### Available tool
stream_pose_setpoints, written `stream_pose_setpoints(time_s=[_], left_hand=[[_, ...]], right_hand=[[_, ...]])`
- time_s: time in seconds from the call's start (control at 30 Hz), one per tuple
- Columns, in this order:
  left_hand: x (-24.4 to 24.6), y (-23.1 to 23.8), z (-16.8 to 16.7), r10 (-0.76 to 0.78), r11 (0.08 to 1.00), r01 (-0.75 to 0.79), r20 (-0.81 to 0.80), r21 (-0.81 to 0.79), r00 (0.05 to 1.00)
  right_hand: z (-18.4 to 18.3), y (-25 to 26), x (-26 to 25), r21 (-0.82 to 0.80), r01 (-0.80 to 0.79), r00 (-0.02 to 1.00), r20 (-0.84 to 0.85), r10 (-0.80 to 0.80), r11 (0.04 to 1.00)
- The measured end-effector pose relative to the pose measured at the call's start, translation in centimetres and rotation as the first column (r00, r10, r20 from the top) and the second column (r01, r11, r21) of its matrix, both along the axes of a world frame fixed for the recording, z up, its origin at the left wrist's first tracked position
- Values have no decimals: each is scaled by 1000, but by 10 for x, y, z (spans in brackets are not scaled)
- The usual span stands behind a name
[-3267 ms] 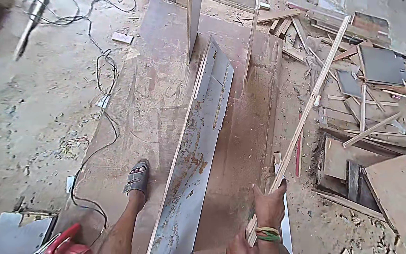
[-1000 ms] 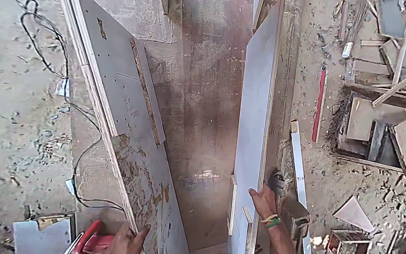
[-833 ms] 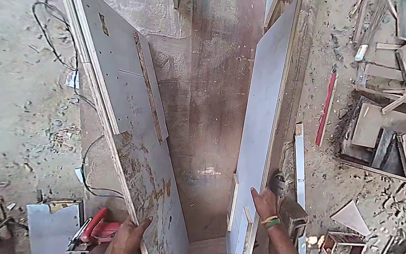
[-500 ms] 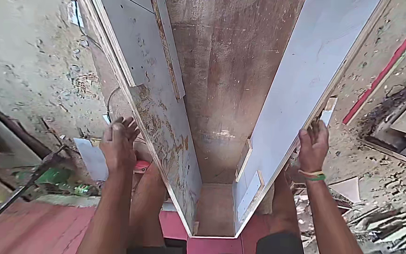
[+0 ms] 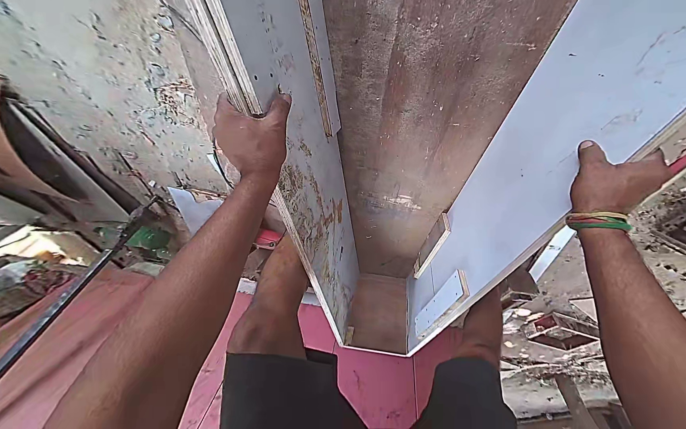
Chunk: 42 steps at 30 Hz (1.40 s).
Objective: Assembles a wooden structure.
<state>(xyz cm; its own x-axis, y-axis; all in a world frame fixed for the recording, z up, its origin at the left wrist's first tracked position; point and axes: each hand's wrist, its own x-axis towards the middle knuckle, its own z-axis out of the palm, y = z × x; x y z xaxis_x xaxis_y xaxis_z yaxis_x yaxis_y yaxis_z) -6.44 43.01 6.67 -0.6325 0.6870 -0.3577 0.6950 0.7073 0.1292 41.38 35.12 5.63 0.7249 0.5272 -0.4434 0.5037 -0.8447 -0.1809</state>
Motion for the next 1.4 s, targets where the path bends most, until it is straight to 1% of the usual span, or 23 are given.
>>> stream_pose_setpoints(time_s=[0.17, 0.23, 0.33, 0.43, 0.53, 0.67, 0.73, 0.77, 0.83, 0.97, 1.07, 1.2, 1.4], left_hand=[[3, -5, 7, -3, 998, 3, -10, -58, 1000], [4, 5, 8, 7, 999, -7, 1, -33, 1000], [2, -3, 8, 32, 999, -32, -5, -32, 999], [3, -3, 5, 17, 1000, -17, 0, -8, 1000], [-1, -7, 2, -10, 1000, 9, 32, 13, 999], [-3, -5, 5, -3, 999, 2, 41, 32, 999], [-4, -7, 3, -36, 997, 32, 54, 73, 998], [-7, -13, 1, -59, 996, 55, 65, 66, 996], [-9, -8, -4, -75, 993, 67, 72, 101, 995], [-4, -8, 2, -60, 997, 58, 58, 45, 996], [3, -11, 0, -68, 998, 67, 45, 21, 997], [16, -24, 5, -77, 997, 79, 48, -20, 996], [15, -69, 7, -83, 996, 85, 90, -27, 993]], right_hand=[[9, 7, -8, -51, -9, 1000, 17, 10, 999], [9, 22, -11, -43, 17, 1000, 8, -16, 999], [15, 21, -16, -77, 27, 1000, 14, -26, 997], [13, 19, -14, -97, 56, 998, 27, -54, 994], [5, 3, -10, -50, 44, 999, 32, -43, 998], [13, 13, -12, -4, 39, 999, -21, -39, 999], [10, 10, -7, 14, 11, 999, -40, -10, 1000], [9, 1, -4, 4, 2, 999, -39, -2, 1000], [4, 5, 0, 37, -13, 1000, -16, 13, 999], [3, 1, -1, 50, -18, 1000, -21, 19, 999], [4, -9, -2, 55, 6, 999, -33, -4, 998], [5, -39, -4, 31, 52, 998, -19, -51, 998], [8, -92, -14, -8, 129, 991, -31, -129, 992]])
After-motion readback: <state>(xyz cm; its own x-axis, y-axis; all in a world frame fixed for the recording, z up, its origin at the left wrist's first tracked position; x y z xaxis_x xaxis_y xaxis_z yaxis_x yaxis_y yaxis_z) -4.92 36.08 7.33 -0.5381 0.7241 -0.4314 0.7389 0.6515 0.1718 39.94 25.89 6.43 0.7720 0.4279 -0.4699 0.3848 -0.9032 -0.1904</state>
